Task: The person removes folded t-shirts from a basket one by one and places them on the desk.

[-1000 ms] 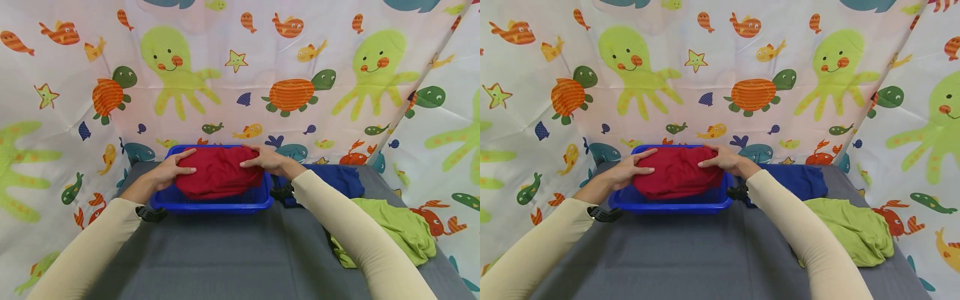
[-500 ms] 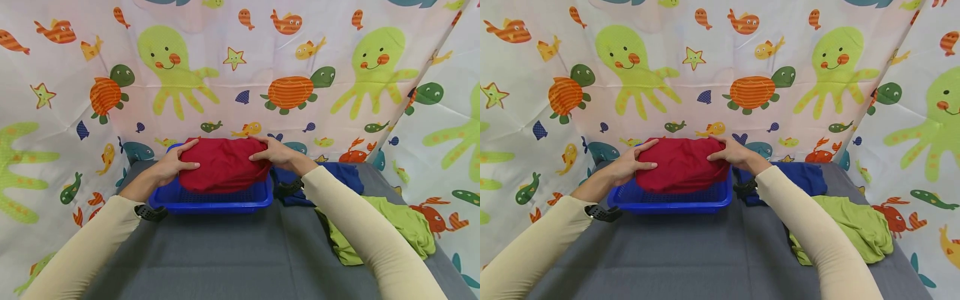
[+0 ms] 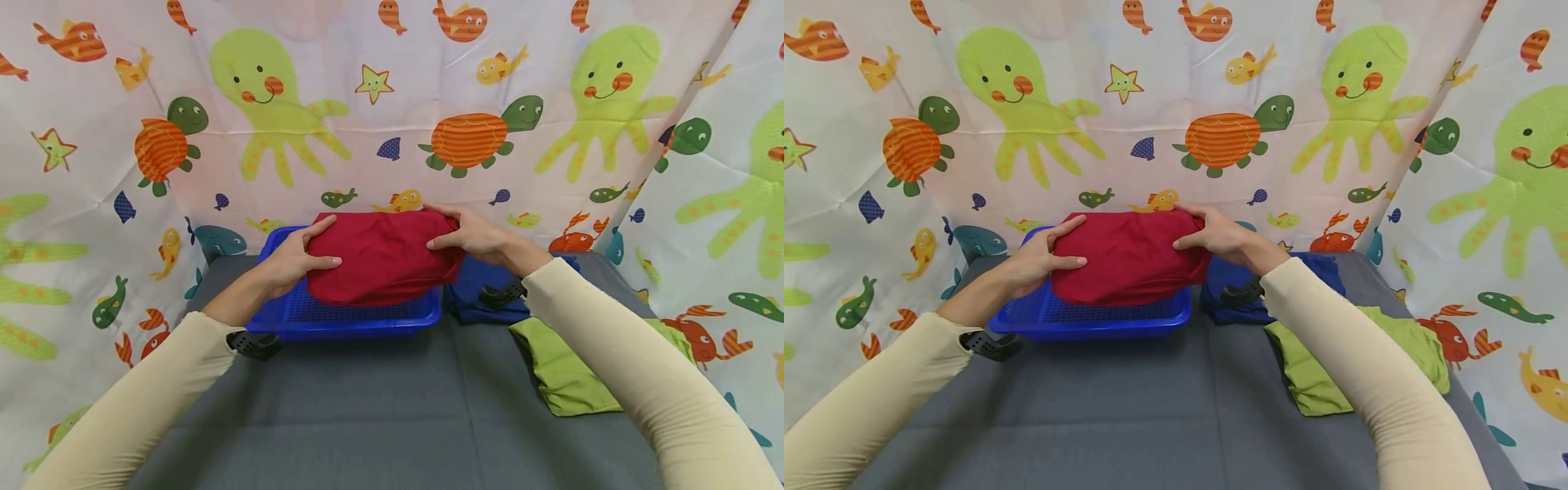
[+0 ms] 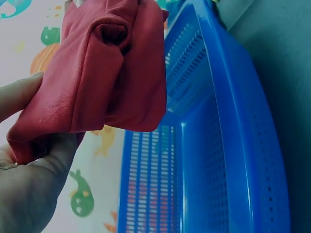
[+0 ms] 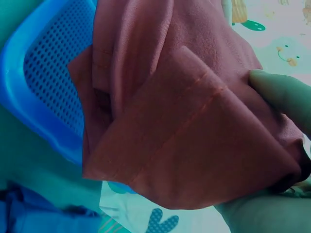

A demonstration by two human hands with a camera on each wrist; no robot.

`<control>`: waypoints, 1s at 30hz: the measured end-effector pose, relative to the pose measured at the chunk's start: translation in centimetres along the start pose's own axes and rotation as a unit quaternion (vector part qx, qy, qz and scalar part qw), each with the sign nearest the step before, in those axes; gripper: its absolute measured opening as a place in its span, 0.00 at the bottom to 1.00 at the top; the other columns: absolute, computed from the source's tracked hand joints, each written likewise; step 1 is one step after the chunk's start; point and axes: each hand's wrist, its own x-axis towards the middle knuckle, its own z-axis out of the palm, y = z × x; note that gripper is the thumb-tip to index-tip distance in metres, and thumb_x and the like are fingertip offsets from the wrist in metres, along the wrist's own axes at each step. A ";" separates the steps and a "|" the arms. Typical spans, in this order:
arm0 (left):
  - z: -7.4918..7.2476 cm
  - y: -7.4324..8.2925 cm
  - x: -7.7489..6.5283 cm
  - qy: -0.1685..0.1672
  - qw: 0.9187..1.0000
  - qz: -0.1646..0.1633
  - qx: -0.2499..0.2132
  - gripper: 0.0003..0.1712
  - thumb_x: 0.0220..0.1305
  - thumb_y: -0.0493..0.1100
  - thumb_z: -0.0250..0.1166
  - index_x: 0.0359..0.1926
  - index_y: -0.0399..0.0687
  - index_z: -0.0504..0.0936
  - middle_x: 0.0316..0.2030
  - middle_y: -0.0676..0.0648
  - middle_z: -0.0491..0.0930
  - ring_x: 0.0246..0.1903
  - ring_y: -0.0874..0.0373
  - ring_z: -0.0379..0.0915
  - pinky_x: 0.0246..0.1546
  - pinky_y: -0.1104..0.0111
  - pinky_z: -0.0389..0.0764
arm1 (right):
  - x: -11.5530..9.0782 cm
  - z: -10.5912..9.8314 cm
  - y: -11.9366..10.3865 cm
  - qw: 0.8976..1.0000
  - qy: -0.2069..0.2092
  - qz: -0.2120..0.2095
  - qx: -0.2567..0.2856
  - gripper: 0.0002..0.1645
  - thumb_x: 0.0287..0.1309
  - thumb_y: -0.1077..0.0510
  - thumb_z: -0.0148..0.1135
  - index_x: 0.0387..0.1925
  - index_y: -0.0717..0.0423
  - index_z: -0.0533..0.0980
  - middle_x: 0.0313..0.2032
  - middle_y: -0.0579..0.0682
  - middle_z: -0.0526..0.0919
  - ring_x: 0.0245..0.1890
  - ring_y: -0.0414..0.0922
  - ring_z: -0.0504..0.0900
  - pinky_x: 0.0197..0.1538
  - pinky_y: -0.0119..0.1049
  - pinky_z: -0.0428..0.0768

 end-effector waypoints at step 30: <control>9.7 2.4 -1.3 -0.002 0.998 0.032 0.047 0.53 0.62 0.34 0.69 0.81 0.65 0.51 0.72 0.44 0.59 0.66 0.45 0.68 0.56 0.57 0.84 | -10.1 -4.9 0.8 0.996 0.010 -0.014 -0.085 0.49 0.65 0.61 0.65 0.80 0.38 0.53 0.74 0.52 0.58 0.63 0.47 0.66 0.50 0.31 0.81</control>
